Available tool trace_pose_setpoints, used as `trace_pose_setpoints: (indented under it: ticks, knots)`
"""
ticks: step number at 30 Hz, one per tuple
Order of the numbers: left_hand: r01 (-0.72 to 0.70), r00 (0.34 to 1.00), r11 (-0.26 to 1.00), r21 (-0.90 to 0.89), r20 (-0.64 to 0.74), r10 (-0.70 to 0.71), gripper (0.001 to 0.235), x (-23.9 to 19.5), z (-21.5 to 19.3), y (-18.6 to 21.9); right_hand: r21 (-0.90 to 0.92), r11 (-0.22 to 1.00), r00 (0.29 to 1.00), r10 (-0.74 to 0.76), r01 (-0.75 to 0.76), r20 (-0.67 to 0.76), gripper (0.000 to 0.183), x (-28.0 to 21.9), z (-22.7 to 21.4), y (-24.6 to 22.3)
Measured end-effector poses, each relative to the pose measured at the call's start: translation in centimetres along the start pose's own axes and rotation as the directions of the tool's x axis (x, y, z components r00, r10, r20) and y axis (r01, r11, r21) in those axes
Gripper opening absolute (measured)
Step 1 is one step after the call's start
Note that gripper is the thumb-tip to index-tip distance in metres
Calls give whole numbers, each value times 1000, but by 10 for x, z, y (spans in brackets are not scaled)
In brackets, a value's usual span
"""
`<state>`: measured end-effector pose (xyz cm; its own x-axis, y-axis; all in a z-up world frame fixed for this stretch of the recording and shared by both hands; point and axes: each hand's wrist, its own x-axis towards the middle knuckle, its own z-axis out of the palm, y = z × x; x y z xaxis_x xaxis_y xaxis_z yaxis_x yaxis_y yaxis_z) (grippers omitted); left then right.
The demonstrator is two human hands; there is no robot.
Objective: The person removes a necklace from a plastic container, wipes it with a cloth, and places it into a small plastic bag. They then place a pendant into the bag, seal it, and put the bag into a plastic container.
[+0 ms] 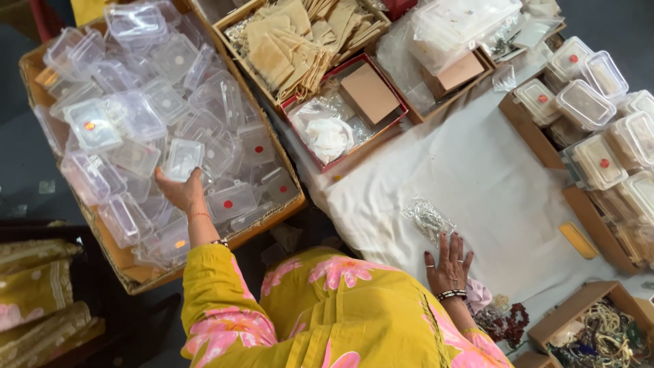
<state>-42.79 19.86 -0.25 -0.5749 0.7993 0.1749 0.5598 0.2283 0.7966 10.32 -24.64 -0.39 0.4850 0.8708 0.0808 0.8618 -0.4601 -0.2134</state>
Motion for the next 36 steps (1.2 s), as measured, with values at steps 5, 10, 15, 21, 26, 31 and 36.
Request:
trace_pose_setpoints:
  ticks: [5, 10, 15, 21, 26, 31, 36]
  knots:
    - [105, 992, 994, -6, -68, -106, 80, -15, -15, 55, -1, 1000, 1000, 12, -12, 8, 75, -1, -2, -1]
    - [19, 994, 976, -217, -101, -41, 57, 3, -3, 62, -10, 1000, 1000, 17, -17, 8, 75, -3, 0, -1]
    - [95, 991, 716, -692, -3, -134, 45, 15, -16, 123, -5, 1000, 1000, 12, -12, -5, 74, -1, 0, -2]
    - [186, 982, 494, -849, 152, -108, 34, 22, -28, 154, -27, 999, 1000, 18, -18, 2, 75, -1, 3, 2]
    - [72, 997, 771, -633, 48, -54, 25, 42, -7, 114, -28, 999, 1000, 19, -19, -14, 75, -3, 3, 2]
    - [-103, 993, 933, -344, -87, 77, 26, 51, 11, 129, -8, 1000, 999, 12, -12, -37, 76, -1, 2, 0]
    - [-121, 988, 941, -316, 55, 145, 28, 66, 44, 156, -7, 1000, 999, 19, -20, -44, 73, -1, -2, -5]
